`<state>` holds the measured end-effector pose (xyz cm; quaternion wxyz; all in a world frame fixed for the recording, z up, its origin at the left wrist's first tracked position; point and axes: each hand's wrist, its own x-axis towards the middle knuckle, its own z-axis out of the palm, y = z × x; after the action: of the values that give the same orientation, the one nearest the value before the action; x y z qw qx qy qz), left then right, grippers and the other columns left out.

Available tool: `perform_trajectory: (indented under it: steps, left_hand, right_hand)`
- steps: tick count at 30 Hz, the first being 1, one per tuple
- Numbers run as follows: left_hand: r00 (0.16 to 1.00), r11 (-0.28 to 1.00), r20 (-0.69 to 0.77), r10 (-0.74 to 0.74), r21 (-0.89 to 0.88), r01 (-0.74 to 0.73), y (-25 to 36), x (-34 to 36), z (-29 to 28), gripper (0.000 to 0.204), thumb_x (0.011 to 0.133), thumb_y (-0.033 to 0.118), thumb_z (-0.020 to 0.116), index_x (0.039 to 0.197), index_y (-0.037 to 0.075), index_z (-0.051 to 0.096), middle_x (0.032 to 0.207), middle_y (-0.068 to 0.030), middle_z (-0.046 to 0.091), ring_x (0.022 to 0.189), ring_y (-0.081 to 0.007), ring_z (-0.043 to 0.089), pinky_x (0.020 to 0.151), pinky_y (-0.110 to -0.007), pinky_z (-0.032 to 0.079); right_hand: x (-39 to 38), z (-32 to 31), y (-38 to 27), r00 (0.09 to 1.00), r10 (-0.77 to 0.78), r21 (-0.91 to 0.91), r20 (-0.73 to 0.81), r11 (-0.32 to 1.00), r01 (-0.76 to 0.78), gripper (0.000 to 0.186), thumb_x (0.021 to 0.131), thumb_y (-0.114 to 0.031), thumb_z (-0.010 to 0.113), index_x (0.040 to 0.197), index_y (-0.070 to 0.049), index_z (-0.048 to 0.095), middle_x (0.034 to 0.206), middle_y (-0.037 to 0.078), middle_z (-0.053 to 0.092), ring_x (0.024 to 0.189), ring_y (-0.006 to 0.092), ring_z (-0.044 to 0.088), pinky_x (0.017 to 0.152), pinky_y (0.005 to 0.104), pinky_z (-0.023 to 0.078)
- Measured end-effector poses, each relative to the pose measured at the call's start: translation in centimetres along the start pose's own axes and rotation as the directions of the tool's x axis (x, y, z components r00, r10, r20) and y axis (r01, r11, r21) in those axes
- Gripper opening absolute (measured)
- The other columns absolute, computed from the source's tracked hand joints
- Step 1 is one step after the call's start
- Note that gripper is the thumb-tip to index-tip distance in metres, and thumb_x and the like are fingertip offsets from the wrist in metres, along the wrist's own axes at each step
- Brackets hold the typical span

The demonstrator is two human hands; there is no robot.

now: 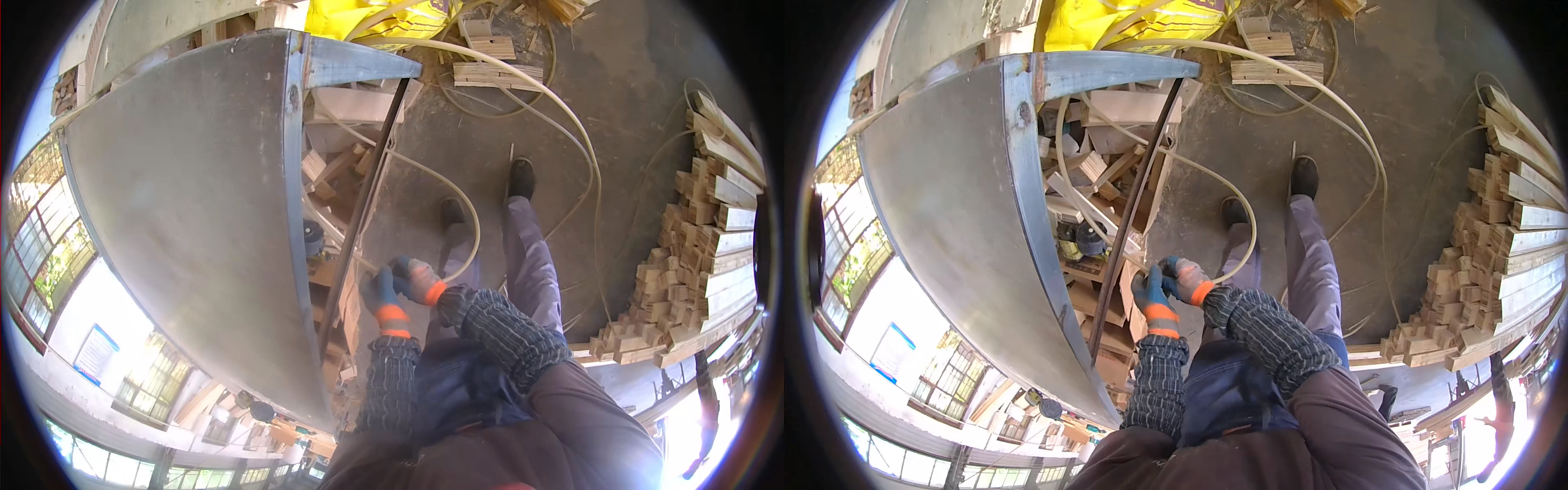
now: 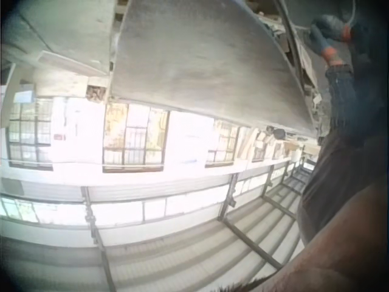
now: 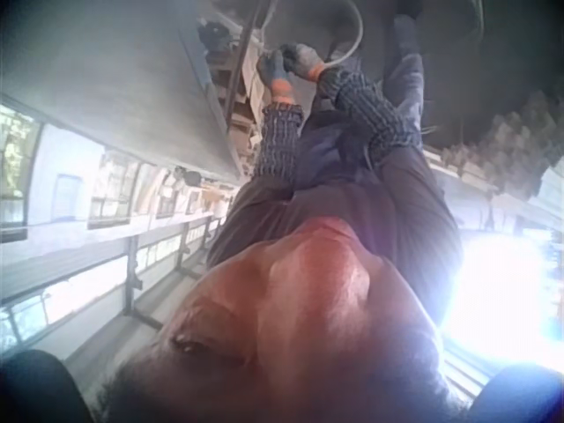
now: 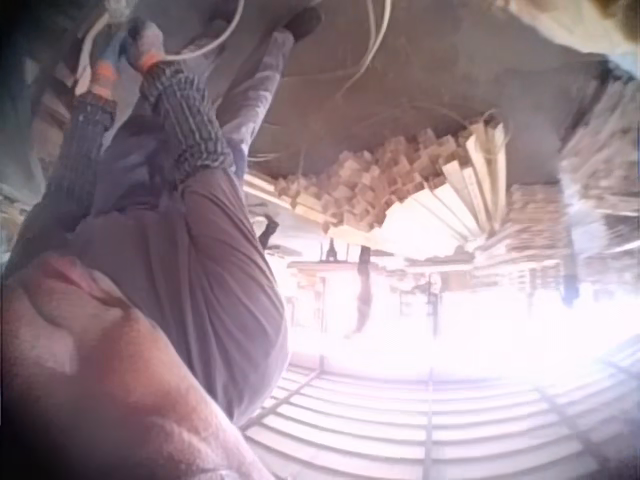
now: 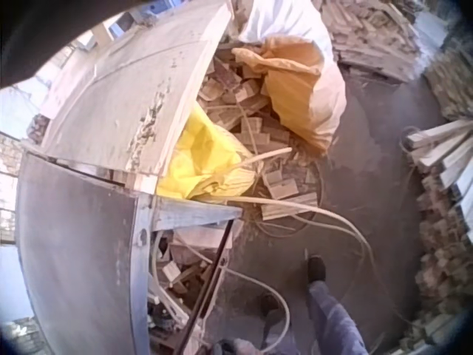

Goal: Using a pneumatic nail gun to fasten wood pieces during assembly.

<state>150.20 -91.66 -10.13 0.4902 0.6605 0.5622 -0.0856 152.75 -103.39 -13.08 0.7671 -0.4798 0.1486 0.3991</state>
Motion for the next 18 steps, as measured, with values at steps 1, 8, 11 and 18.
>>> perform_trajectory:
  steps: [1, 8, 11, 18]
  left_hand:
    - [1.0, 1.0, 0.011, -0.003, -0.002, 0.003, -0.6, 0.8, 0.6, 0.03, 0.099, 0.023, 0.068, 0.11, -0.006, 0.07, 0.101, -0.0103, 0.073, 0.086, -0.0213, 0.068, 0.071, -0.036, 0.053]
    - [0.991, 0.987, 0.056, 0.125, -0.108, -0.119, -5.6, 7.9, -5.8, 0.027, 0.098, 0.025, 0.067, 0.115, 0.004, 0.07, 0.098, -0.0049, 0.069, 0.077, -0.0161, 0.063, 0.058, -0.032, 0.053]
    - [0.977, 0.98, -0.085, 0.197, 0.025, -0.195, -2.1, 7.7, -1.3, 0.031, 0.1, 0.026, 0.066, 0.116, 0.0, 0.068, 0.104, -0.0075, 0.069, 0.084, -0.0193, 0.065, 0.061, -0.032, 0.055]
    - [0.946, 0.573, -0.045, 0.32, 0.805, -0.155, -4.6, 15.7, -6.3, 0.042, 0.108, 0.02, 0.055, 0.142, -0.003, 0.052, 0.135, -0.02, 0.063, 0.124, -0.0267, 0.062, 0.1, -0.037, 0.053]
  right_hand:
    - [0.0, -0.6, -0.4, 0.998, -0.063, -0.275, -0.018, 0.96, 0.056, 0.029, 0.094, -0.012, 0.068, 0.121, -0.004, 0.067, 0.101, 0.016, 0.076, 0.091, 0.0282, 0.074, 0.08, 0.0404, 0.058]
    - [2.0, -10.0, -23.5, 0.509, -0.855, -0.989, -0.1, 0.143, 0.046, 0.056, 0.081, -0.02, 0.075, 0.132, -0.002, 0.059, 0.129, 0.023, 0.062, 0.123, 0.0442, 0.057, 0.109, 0.0513, 0.047]
    - [7.4, -20.0, -27.6, 0.34, -0.94, -0.991, 0.041, -0.083, -0.107, 0.049, 0.088, -0.03, 0.075, 0.129, -0.004, 0.065, 0.118, 0.017, 0.068, 0.114, 0.0352, 0.065, 0.098, 0.0441, 0.052]
    - [2.4, -17.1, -31.1, 0.904, -0.354, -0.867, -0.238, 0.497, -0.034, 0.038, 0.098, -0.039, 0.067, 0.114, -0.005, 0.072, 0.095, 0.013, 0.071, 0.09, 0.0251, 0.069, 0.082, 0.0381, 0.053]
